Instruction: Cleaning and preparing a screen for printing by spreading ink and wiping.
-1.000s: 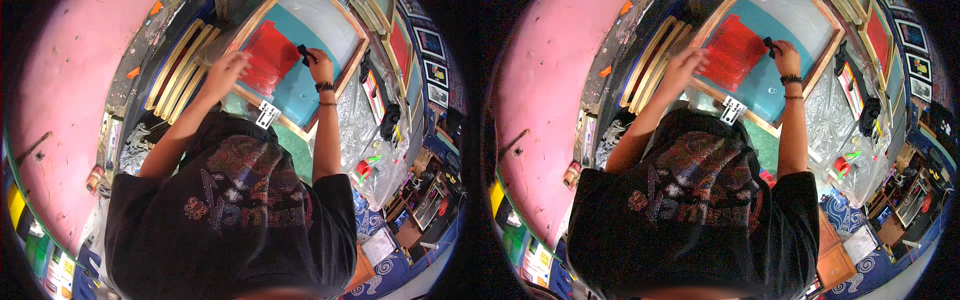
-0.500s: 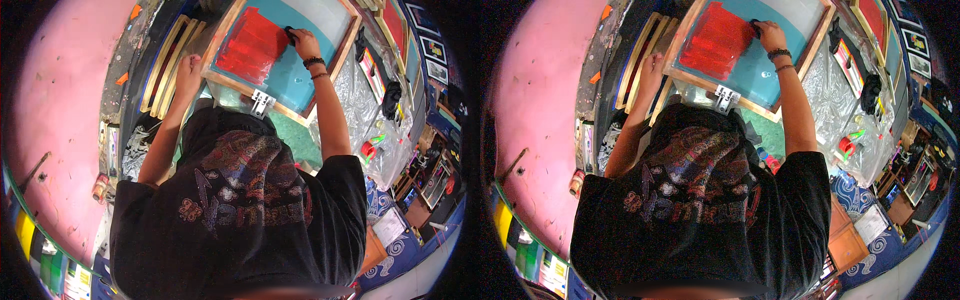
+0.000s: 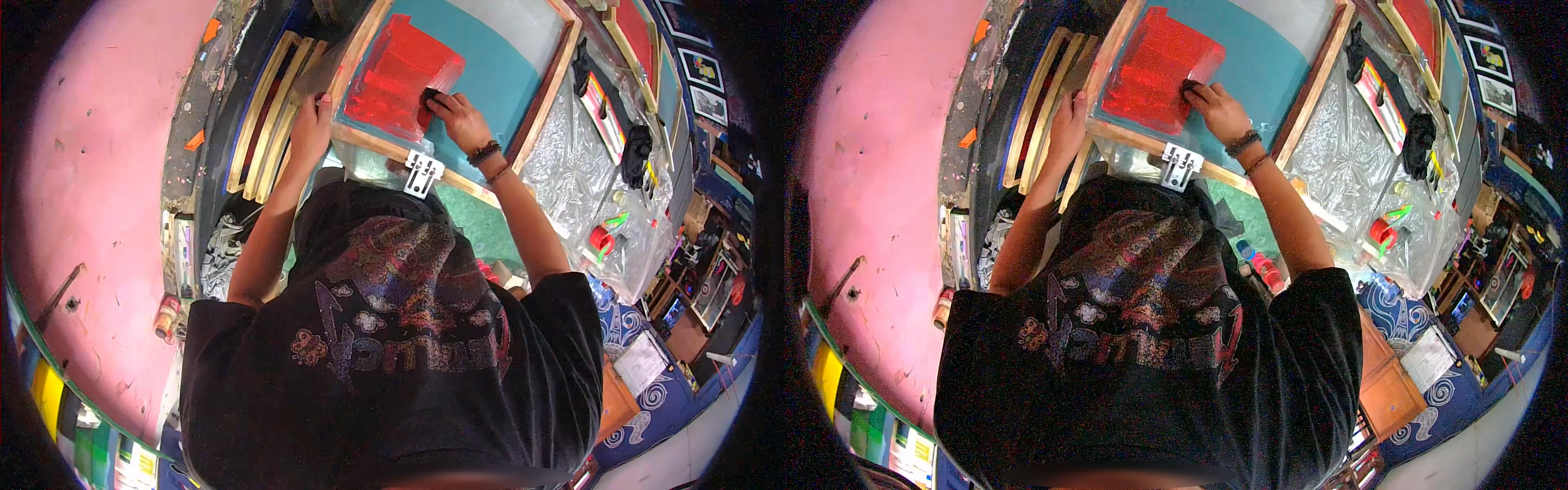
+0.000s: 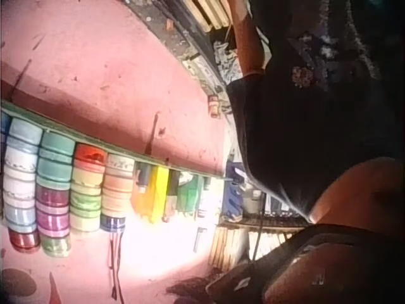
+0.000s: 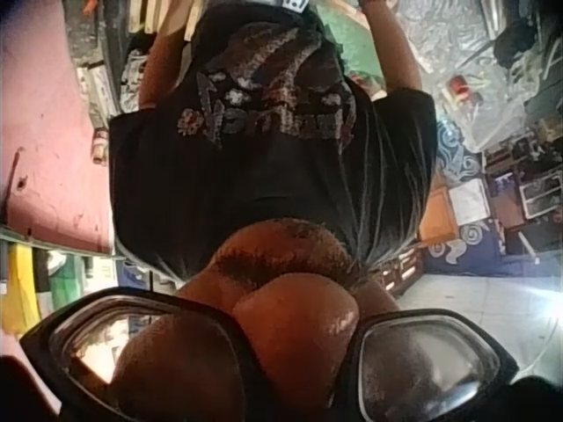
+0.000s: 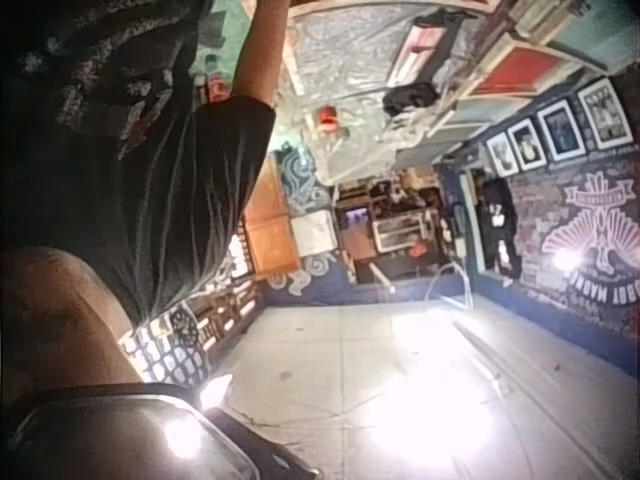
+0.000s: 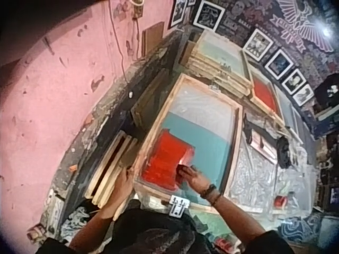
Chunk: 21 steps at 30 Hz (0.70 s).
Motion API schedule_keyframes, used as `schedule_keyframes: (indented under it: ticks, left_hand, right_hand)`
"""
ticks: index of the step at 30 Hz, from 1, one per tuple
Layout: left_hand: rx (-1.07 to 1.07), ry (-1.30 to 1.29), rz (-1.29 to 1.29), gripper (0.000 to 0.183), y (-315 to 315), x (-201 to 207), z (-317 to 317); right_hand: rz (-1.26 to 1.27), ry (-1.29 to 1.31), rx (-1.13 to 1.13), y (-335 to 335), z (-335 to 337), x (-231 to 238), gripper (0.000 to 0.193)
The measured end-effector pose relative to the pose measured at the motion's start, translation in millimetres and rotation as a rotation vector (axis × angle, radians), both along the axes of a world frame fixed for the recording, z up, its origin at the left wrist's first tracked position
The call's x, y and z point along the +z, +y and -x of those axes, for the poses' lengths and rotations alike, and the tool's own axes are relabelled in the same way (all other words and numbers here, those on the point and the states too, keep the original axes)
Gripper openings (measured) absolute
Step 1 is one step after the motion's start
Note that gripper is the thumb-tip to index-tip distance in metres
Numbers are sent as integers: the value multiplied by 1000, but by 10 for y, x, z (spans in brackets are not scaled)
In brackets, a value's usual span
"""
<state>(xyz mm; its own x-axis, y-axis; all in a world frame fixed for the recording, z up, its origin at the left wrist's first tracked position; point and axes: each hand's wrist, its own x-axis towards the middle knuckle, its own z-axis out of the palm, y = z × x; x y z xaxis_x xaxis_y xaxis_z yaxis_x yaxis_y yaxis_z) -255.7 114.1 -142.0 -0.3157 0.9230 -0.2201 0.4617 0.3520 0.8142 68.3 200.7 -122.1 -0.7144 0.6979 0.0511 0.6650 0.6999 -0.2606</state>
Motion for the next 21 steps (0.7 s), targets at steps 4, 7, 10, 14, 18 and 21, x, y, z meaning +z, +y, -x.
schedule_keyframes:
  ticks: [4,7,10,14,18,21]
  left_hand:
    - [-35,-31,22,53,73,61,-60]
    - [-35,-52,-5,53,82,9,-59]
    - [-11,-57,-11,54,89,34,-70]
    - [15,-25,92,54,25,96,-19]
    - [7,-46,15,52,78,48,-72]
    - [12,-67,-22,51,75,-45,-85]
  right_hand:
    - [-124,-83,-42,636,-203,-78,41]
    - [-91,-77,-195,950,-147,-55,41]
    - [-120,-58,-267,697,-32,-194,40]
    - [-73,45,-46,72,85,-143,40]
    - [-146,40,-66,553,-95,-164,37]
    - [-141,-60,-220,1017,-53,-109,36]
